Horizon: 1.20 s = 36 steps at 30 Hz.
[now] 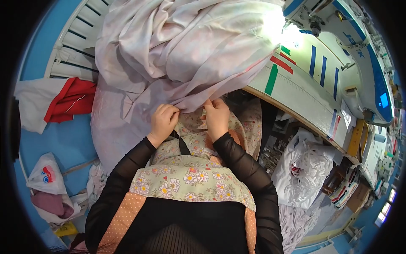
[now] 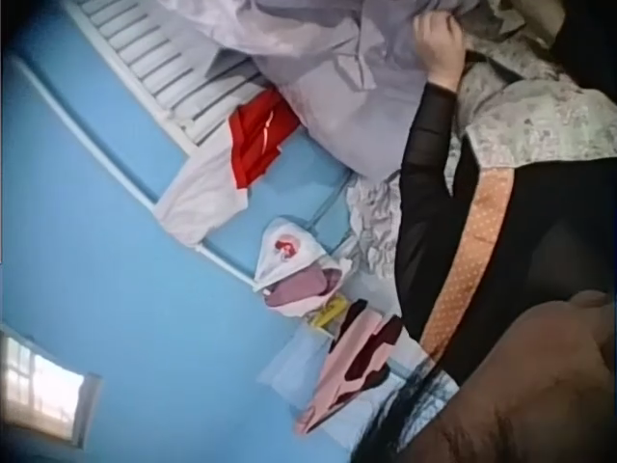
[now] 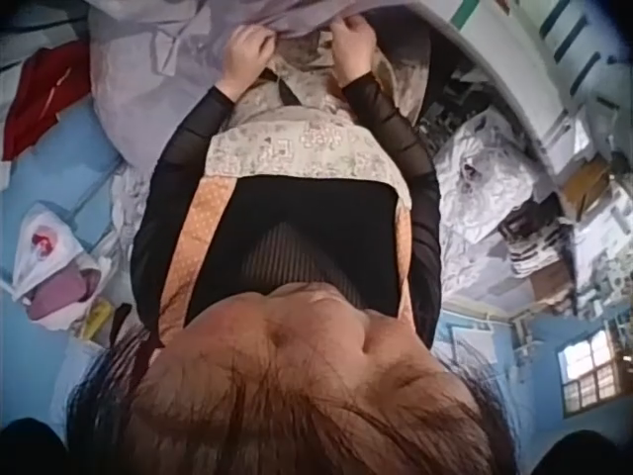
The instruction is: Use an industrial sewing machine to hem and join large sections of fabric for pillow production.
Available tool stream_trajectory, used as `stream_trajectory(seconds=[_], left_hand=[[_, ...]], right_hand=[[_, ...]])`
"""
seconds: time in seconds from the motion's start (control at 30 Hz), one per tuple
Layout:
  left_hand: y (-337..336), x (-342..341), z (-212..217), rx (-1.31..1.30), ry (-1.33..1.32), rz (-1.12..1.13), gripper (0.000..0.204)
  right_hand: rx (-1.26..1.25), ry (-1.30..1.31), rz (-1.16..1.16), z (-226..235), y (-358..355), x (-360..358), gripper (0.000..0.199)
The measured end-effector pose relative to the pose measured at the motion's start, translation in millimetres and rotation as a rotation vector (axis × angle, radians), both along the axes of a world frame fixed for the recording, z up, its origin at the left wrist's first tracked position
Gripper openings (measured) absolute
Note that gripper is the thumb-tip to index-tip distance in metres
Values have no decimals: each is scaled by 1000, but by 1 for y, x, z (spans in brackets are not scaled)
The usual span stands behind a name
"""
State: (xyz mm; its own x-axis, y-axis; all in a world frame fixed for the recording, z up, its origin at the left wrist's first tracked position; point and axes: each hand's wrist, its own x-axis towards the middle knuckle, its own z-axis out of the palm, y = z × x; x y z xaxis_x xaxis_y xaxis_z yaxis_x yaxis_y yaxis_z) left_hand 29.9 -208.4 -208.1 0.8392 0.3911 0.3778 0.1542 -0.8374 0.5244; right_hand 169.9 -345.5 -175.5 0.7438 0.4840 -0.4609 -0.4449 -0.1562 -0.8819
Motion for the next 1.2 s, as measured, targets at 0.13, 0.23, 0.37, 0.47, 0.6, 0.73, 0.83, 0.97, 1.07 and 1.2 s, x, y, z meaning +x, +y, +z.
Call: stream_trajectory(seconds=[0.13,0.23,0.37,0.47,0.6,0.73,0.83,0.97,1.07,1.2], left_hand=[[-1,-3,7,-31,-38,6,11],[-6,-1,3,1,-33,45,8],[2,-6,-11,-4,-38,66,8],[6,-13,-11,-157,-46,99,4],[10,-27,0,-460,-75,114,3],[14,-48,17,-398,-96,136,5],[17,-63,46,-332,-140,56,6],[24,-69,100,-296,-158,-75,8],[30,-72,118,-452,-75,-114,12],[38,-89,88,-520,7,-59,18]], right_hand=[[32,59,36,-4,2,-4,25],[24,96,60,-9,3,-7,24],[54,121,109,-21,1,-10,23],[139,93,151,-14,4,-16,21],[292,109,184,6,14,-24,18],[-156,-354,532,42,16,-20,21],[69,-1165,406,89,20,-32,21],[183,-1420,593,120,52,-36,18],[126,-1374,1151,116,61,-16,11],[110,-1432,1039,165,77,13,13]])
